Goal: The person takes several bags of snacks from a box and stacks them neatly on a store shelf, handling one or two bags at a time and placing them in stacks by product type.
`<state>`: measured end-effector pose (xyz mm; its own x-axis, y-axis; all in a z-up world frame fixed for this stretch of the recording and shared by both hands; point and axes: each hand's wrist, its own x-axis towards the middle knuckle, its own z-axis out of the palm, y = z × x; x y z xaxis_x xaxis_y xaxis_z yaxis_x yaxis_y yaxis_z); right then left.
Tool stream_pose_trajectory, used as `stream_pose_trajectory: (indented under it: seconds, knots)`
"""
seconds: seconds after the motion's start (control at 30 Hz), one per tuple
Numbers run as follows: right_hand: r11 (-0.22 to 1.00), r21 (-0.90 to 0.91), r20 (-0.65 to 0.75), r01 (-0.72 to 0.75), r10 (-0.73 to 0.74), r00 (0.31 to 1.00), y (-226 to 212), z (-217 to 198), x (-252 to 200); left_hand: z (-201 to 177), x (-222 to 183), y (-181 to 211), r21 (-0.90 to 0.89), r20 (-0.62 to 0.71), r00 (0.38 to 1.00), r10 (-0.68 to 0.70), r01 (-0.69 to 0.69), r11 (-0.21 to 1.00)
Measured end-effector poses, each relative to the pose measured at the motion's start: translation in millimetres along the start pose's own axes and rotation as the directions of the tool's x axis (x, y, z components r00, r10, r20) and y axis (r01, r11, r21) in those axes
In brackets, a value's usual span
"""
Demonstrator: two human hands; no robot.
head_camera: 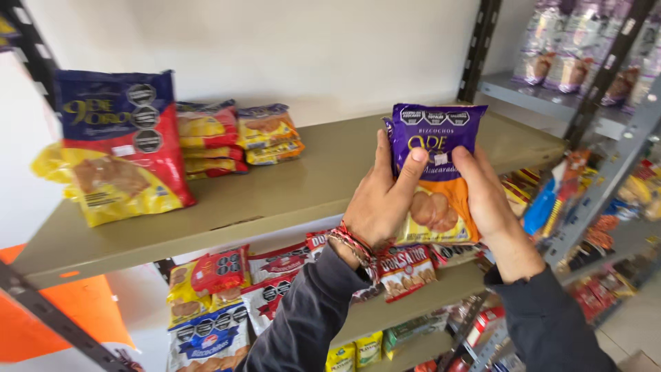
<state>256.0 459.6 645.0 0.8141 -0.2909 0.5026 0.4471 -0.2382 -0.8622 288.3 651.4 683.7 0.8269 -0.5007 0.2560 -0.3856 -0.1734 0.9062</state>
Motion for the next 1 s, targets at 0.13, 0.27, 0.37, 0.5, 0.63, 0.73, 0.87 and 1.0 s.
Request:
stream_pose_trajectory:
  seconds: [0.13,0.27,0.37,0.5,0.63,0.73,0.87,1.0]
  knots:
    - [0.975,0.206,0.015,-0.086,0.085,0.996,-6,34,41,-36,-14,-2,0.183,-0.087,0.994,0.071,-0.054,0.982]
    - [0.869,0.431,0.111,-0.245,0.218,0.970,13,74,95,-82,14,-37,0.310,-0.304,0.932,0.197,-0.098,0.946]
    - [0.779,0.469,0.270,-0.415,0.321,0.908,-11,123,129,-134,16,-32,0.314,-0.370,0.906,0.203,-0.084,0.946]
    - [0.881,0.208,0.360,-0.426,0.336,0.871,-6,180,201,-184,11,-14,0.354,-0.402,0.897,0.185,-0.034,0.935]
    - [0.908,0.008,0.331,-0.418,0.392,0.858,58,227,310,-211,3,2,0.502,-0.364,0.919,0.155,0.053,0.864]
    - [0.889,0.032,0.356,-0.457,0.418,0.836,73,253,327,-220,11,-3,0.584,-0.318,0.936,0.151,0.068,0.809]
    - [0.888,-0.024,0.395,-0.460,0.431,0.811,82,276,338,-233,31,-33,0.702,-0.327,0.931,0.161,0.125,0.701]
    - [0.904,-0.177,0.416,-0.390,0.428,0.803,26,277,292,-238,46,-48,0.793,-0.300,0.944,0.139,0.166,0.586]
